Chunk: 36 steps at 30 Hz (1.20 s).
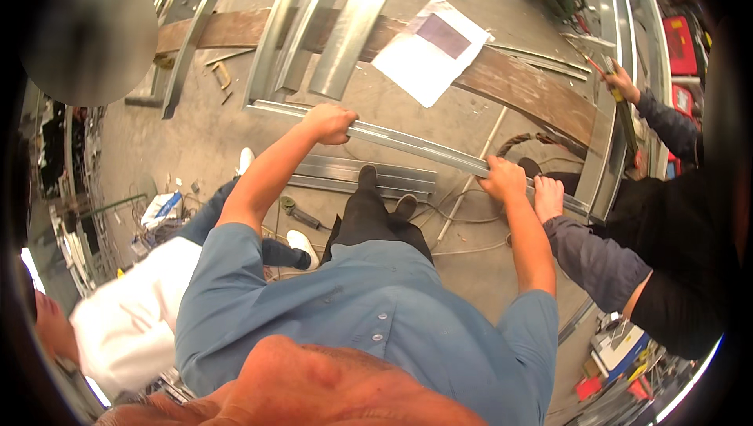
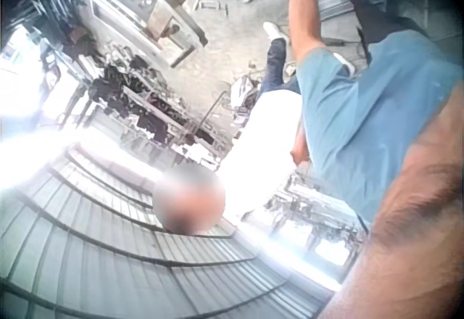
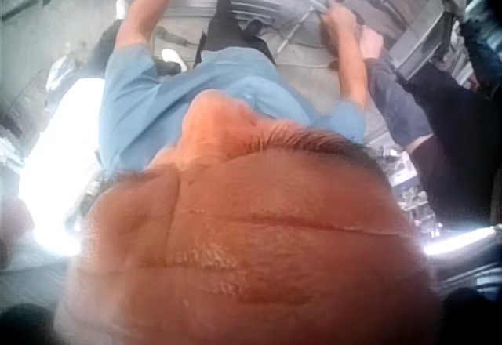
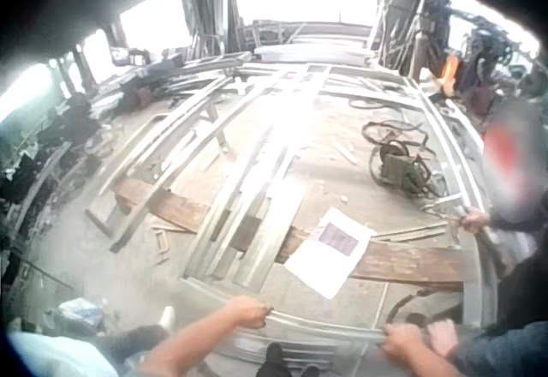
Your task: The person positions and aligns metal frame pieces on the floor, then uses an angle grinder to cut and smooth edges. A coworker assists by holding pieces and later welds joints while the person continues to align and adjust the frame components.
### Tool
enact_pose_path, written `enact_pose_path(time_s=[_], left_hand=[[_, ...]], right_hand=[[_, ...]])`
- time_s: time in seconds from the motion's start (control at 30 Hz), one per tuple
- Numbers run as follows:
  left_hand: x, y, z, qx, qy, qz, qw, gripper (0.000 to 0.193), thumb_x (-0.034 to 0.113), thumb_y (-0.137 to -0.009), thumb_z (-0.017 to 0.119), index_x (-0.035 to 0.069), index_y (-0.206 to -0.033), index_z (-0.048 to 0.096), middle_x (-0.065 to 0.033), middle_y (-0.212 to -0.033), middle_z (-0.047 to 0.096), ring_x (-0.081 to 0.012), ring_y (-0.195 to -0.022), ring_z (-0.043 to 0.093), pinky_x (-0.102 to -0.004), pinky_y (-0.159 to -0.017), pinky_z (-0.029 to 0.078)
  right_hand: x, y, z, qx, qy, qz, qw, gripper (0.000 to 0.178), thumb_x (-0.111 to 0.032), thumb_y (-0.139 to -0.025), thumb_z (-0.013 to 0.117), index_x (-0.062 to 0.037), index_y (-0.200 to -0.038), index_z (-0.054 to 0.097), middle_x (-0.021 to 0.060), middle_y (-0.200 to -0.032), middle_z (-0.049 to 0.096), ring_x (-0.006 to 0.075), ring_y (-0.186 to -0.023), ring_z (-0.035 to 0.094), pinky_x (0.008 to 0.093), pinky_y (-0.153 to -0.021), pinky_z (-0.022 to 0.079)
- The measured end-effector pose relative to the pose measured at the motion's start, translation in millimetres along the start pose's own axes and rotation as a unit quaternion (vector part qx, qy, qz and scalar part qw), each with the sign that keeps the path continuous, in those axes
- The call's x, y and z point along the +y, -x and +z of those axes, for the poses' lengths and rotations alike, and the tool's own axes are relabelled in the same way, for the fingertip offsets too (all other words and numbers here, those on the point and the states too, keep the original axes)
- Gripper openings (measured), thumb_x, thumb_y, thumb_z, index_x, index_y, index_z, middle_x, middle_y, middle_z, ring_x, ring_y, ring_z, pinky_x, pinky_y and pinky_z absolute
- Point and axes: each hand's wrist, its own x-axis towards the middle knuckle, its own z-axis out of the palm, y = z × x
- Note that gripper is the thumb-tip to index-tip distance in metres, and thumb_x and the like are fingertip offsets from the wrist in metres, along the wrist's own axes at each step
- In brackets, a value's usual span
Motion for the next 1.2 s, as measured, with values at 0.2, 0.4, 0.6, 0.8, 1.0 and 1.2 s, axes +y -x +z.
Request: enact_pose_path(time_s=[0.2,0.4,0.6,0.8,1.0,1.2], left_hand=[[1.0,-0.8,0.8,-0.002,-0.004,0.008,1.0,0.027,0.024,-0.075,0.072,0.008,-0.096,0.069,-0.0172,-0.087,0.076,-0.0399,-0.088,0.075,-0.0529,-0.076,0.06],[-3.5,2.1,10.5,-0.01,0.012,0.01,1.0,0.027,0.025,-0.075,0.072,0.01,-0.098,0.071,-0.0167,-0.088,0.076,-0.0397,-0.089,0.075,-0.0537,-0.076,0.06],[-8.1,-3.8,13.7,0.019,-0.003,0.008,1.0,0.025,0.025,-0.075,0.069,0.01,-0.094,0.072,-0.0175,-0.087,0.076,-0.0416,-0.087,0.074,-0.0531,-0.076,0.059],[-29.5,-5.4,33.1,0.041,-0.025,0.046,0.998,0.025,0.026,-0.076,0.068,0.008,-0.092,0.072,-0.0193,-0.084,0.074,-0.0417,-0.084,0.074,-0.0538,-0.074,0.059],[22.9,-33.3,25.5,-0.046,0.009,0.041,0.998,0.033,0.023,-0.076,0.072,0.007,-0.106,0.071,-0.0214,-0.094,0.075,-0.0422,-0.091,0.073,-0.0542,-0.079,0.058],[-20.1,-27.0,45.8,0.035,0.082,-0.003,0.996,0.042,0.013,-0.074,0.074,0.006,-0.115,0.074,-0.024,-0.094,0.075,-0.0415,-0.092,0.074,-0.0511,-0.084,0.058]], right_hand=[[1.8,-0.1,-4.6,0.011,0.006,-0.004,1.0,0.047,-0.046,-0.079,0.079,-0.0155,-0.114,0.07,0.0136,-0.1,0.077,0.0351,-0.092,0.075,0.0491,-0.078,0.059],[4.5,-4.9,-1.5,-0.011,0.022,-0.005,1.0,0.044,-0.04,-0.077,0.08,-0.0143,-0.112,0.069,0.0161,-0.099,0.076,0.0397,-0.091,0.073,0.0523,-0.079,0.058],[-0.5,-1.4,12.4,0.017,0.007,-0.002,1.0,0.044,-0.045,-0.076,0.083,-0.0107,-0.099,0.067,0.0166,-0.095,0.075,0.04,-0.088,0.074,0.0535,-0.077,0.058],[-10.9,-3.6,-0.4,-0.007,-0.028,0.012,1.0,0.039,-0.043,-0.078,0.079,-0.0122,-0.1,0.071,0.0159,-0.097,0.076,0.0392,-0.092,0.074,0.0521,-0.08,0.057],[16.6,2.9,8.6,0.07,-0.025,-0.032,0.997,0.035,-0.044,-0.078,0.076,-0.0121,-0.092,0.071,0.0156,-0.085,0.075,0.0385,-0.078,0.074,0.0512,-0.068,0.059],[15.5,-1.3,14.5,0.062,-0.033,-0.018,0.997,0.035,-0.041,-0.075,0.077,-0.0107,-0.091,0.069,0.0142,-0.083,0.074,0.0372,-0.077,0.075,0.0503,-0.068,0.06]])
